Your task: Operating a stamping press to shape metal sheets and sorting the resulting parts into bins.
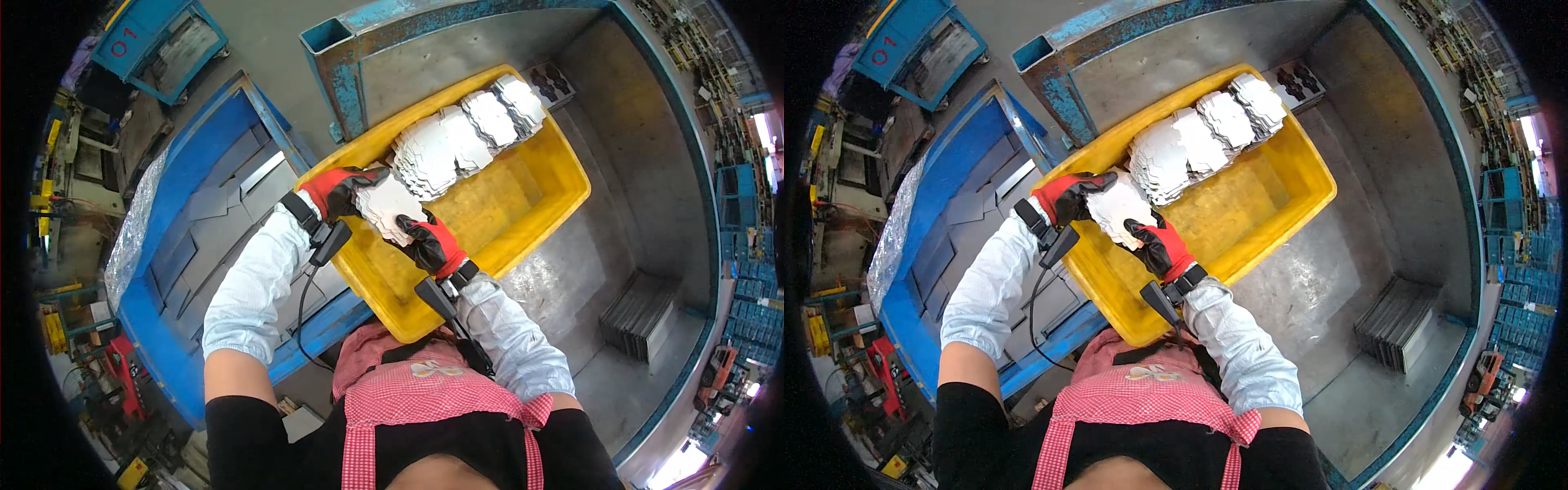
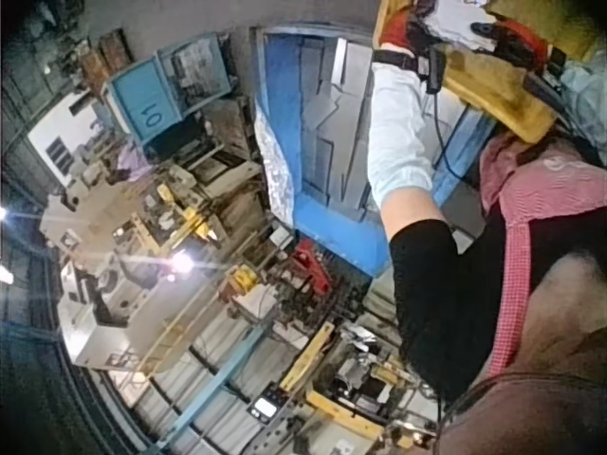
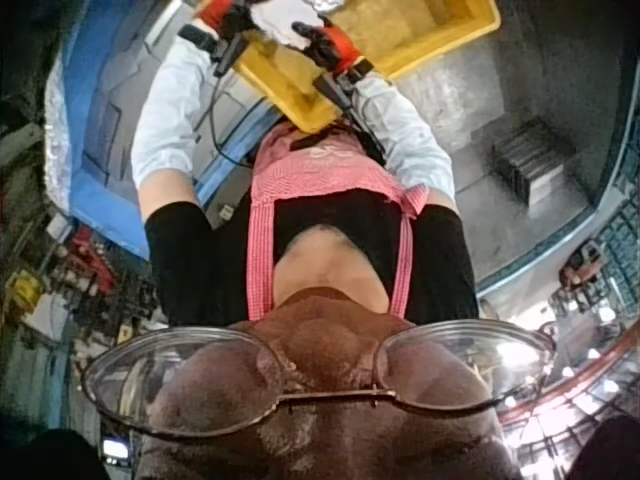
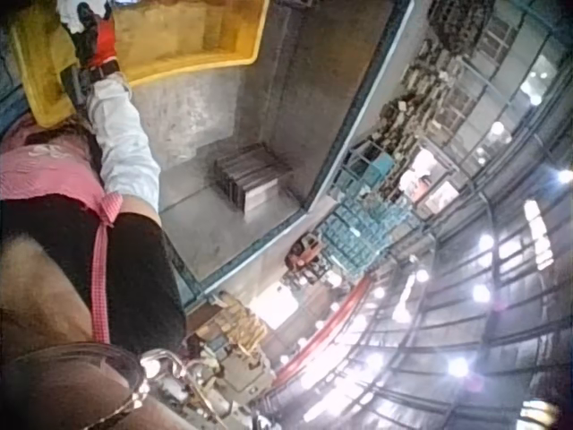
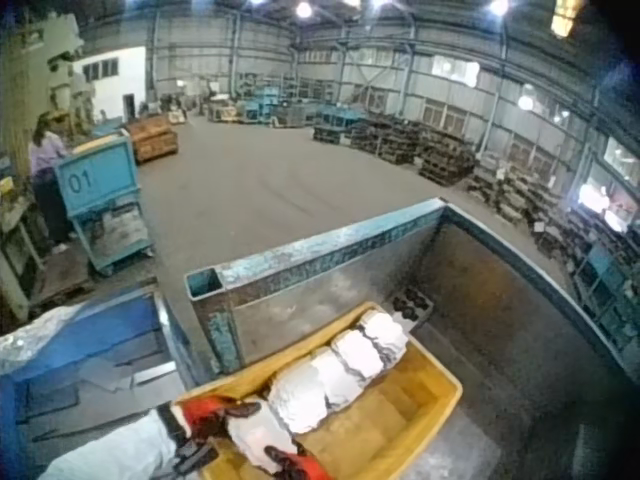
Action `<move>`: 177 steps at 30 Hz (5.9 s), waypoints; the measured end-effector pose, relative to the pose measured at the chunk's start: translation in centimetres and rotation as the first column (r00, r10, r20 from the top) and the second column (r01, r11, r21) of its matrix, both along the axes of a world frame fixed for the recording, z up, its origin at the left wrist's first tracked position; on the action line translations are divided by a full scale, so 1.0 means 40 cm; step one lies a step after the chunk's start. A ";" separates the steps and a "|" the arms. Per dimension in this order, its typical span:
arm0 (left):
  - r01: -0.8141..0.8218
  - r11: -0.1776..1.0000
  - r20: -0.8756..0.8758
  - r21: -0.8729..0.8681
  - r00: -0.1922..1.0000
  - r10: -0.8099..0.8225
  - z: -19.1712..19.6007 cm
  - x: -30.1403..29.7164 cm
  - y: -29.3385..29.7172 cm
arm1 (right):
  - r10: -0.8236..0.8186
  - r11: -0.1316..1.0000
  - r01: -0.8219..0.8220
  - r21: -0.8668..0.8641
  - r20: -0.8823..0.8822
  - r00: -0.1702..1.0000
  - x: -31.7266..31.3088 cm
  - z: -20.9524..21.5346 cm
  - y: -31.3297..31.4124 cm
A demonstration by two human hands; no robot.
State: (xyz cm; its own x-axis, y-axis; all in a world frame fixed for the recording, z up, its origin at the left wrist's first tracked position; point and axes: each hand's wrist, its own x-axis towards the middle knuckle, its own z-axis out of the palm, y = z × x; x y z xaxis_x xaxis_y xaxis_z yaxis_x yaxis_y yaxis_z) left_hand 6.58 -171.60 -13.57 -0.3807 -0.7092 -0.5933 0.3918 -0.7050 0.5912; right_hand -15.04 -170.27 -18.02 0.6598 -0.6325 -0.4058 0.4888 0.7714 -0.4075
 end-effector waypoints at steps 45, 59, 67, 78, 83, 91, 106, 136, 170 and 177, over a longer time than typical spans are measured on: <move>0.082 0.803 0.747 -0.591 0.432 0.506 -0.113 -0.150 0.103 | -0.285 0.825 0.090 -0.557 -0.275 0.918 0.075 -0.136 -0.032; 0.433 0.825 0.931 -0.362 0.135 0.338 -0.172 -0.149 0.014 | -0.478 -0.065 -0.645 -0.761 -0.544 0.689 0.002 -0.091 -0.110; -0.421 0.836 0.612 -0.352 0.572 0.546 -0.390 -0.161 -0.016 | -0.143 0.734 -0.150 -0.663 -0.366 0.919 -0.080 0.187 -0.039; -0.466 0.831 0.538 -0.304 0.636 0.553 -0.251 -0.195 -0.003 | -0.002 0.994 0.005 -0.111 0.025 1.000 0.038 -0.055 -0.041; 0.287 0.787 0.837 -0.547 0.191 0.512 -0.329 -0.161 0.001 | 0.046 0.999 -0.040 -0.029 0.235 0.971 0.062 -0.085 -0.067; 0.207 0.788 0.802 -0.580 0.316 0.507 -0.456 -0.113 -0.002 | -0.116 0.955 0.099 -0.281 -0.044 0.992 0.082 0.009 -0.019; -0.474 0.666 0.136 -0.575 0.748 0.650 -0.196 -0.115 0.055 | -0.098 0.977 0.147 0.156 -0.287 0.953 -0.107 0.018 -0.068; -0.475 0.874 0.966 0.104 -0.161 -0.202 -0.499 -0.171 1.420 | -0.860 0.091 -0.732 -0.675 -0.424 0.284 -0.192 0.102 0.175; -0.972 0.161 0.880 -0.174 -0.079 0.469 -0.685 -0.853 2.188 | -0.791 0.236 -0.814 -0.531 -0.591 0.157 -0.188 0.070 0.165; -0.998 0.013 0.858 0.057 0.055 0.510 -0.689 -0.913 2.286 | -0.950 -0.062 -0.736 -0.675 -0.187 0.251 -0.160 0.055 0.315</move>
